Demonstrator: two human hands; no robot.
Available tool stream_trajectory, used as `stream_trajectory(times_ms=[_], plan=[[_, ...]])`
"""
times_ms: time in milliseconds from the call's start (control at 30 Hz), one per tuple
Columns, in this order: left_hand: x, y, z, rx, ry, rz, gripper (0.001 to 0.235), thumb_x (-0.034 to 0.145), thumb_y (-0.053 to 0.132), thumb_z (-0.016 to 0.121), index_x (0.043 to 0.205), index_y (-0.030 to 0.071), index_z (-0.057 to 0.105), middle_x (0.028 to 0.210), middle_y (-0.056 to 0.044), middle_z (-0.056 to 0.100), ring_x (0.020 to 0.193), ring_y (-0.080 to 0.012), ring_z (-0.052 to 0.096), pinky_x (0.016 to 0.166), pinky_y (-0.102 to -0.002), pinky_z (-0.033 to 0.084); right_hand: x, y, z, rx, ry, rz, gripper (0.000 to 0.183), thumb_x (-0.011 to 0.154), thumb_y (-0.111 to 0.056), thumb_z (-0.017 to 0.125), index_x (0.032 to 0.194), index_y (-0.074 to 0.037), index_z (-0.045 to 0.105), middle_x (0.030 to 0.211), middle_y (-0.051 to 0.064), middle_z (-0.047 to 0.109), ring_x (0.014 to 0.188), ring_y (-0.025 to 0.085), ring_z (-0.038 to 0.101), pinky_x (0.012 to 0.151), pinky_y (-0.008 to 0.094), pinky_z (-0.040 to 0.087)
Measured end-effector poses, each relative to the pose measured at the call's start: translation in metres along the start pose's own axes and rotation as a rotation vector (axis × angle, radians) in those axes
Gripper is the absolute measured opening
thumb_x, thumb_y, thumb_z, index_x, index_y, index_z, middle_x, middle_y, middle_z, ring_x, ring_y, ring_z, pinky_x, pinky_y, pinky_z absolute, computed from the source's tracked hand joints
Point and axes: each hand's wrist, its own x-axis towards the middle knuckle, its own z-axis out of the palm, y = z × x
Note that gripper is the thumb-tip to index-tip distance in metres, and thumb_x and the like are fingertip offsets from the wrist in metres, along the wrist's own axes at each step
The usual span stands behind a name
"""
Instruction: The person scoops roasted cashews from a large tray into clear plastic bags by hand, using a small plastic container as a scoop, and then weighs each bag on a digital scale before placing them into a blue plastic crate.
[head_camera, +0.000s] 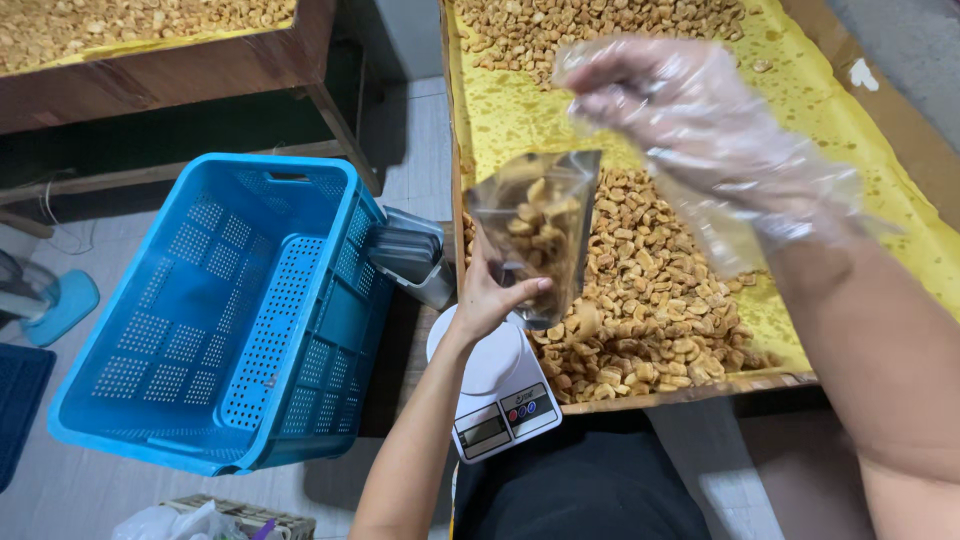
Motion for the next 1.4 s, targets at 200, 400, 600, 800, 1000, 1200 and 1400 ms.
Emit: stream_trajectory(times_ms=[200, 400, 600, 800, 1000, 1200, 1400], plan=[[0.011, -0.01, 0.0, -0.114, 0.011, 0.103, 0.117, 0.075, 0.013, 0.09, 0.16, 0.006, 0.009, 0.149, -0.017, 0.048, 0.136, -0.0263, 0.053, 0.119, -0.04, 0.043, -0.063, 0.034, -0.009, 0.179, -0.021, 0.39, 0.023, 0.094, -0.011, 0.066, 0.115, -0.003, 0.07, 0.1, 0.015, 0.071, 0.089, 0.018, 0.066, 0.085, 0.034, 0.058], [0.003, -0.006, -0.012, -0.044, 0.038, 0.142, 0.109, 0.075, 0.005, 0.089, 0.158, 0.004, 0.018, 0.148, -0.016, 0.049, 0.136, -0.0262, 0.052, 0.119, -0.038, 0.043, -0.144, 0.122, 0.083, 0.205, -0.158, 1.224, 0.035, 0.103, -0.02, 0.049, 0.126, -0.003, 0.069, 0.121, 0.016, 0.07, 0.113, 0.023, 0.062, 0.105, 0.04, 0.044], [-0.002, -0.009, -0.012, -0.127, 0.008, 0.081, 0.101, 0.077, 0.004, 0.088, 0.156, 0.003, 0.025, 0.144, -0.014, 0.055, 0.134, -0.0245, 0.056, 0.118, -0.037, 0.045, -0.184, 0.219, 0.202, -0.563, -0.652, 0.497, 0.043, 0.095, -0.022, 0.057, 0.135, -0.008, 0.054, 0.119, 0.02, 0.065, 0.108, 0.03, 0.064, 0.094, 0.042, 0.05], [-0.006, -0.006, -0.02, -0.056, -0.02, 0.069, 0.1, 0.076, 0.005, 0.089, 0.155, 0.001, 0.027, 0.146, -0.015, 0.054, 0.135, -0.0246, 0.055, 0.118, -0.039, 0.044, -0.155, 0.147, 0.121, 0.09, -0.188, 1.031, 0.026, 0.092, -0.016, 0.058, 0.108, -0.017, 0.078, 0.105, 0.005, 0.076, 0.093, 0.018, 0.065, 0.091, 0.039, 0.052], [-0.003, 0.006, -0.003, -0.089, -0.097, -0.008, 0.111, 0.071, 0.015, 0.09, 0.156, 0.006, 0.019, 0.144, -0.016, 0.053, 0.131, -0.0244, 0.056, 0.113, -0.039, 0.047, -0.086, 0.04, 0.002, 0.603, 0.272, 0.42, 0.028, 0.081, -0.021, 0.081, 0.104, -0.012, 0.068, 0.105, 0.005, 0.074, 0.103, 0.018, 0.07, 0.092, 0.037, 0.06], [0.003, -0.003, -0.001, 0.197, -0.115, -0.031, 0.108, 0.071, 0.034, 0.091, 0.155, 0.004, 0.031, 0.144, -0.019, 0.059, 0.135, -0.029, 0.058, 0.117, -0.044, 0.045, -0.034, 0.014, -0.004, 0.259, -0.039, 0.064, 0.022, 0.09, -0.015, 0.075, 0.109, -0.007, 0.067, 0.111, 0.008, 0.072, 0.105, 0.018, 0.07, 0.099, 0.031, 0.061], [0.017, -0.021, 0.0, 0.298, -0.082, -0.098, 0.129, 0.065, 0.04, 0.092, 0.161, 0.008, 0.013, 0.149, -0.021, 0.049, 0.138, -0.0308, 0.049, 0.116, -0.047, 0.038, 0.004, 0.026, 0.019, -0.442, -0.279, -0.062, 0.013, 0.091, -0.021, 0.07, 0.101, -0.013, 0.069, 0.101, 0.003, 0.072, 0.092, 0.015, 0.072, 0.081, 0.028, 0.062]])
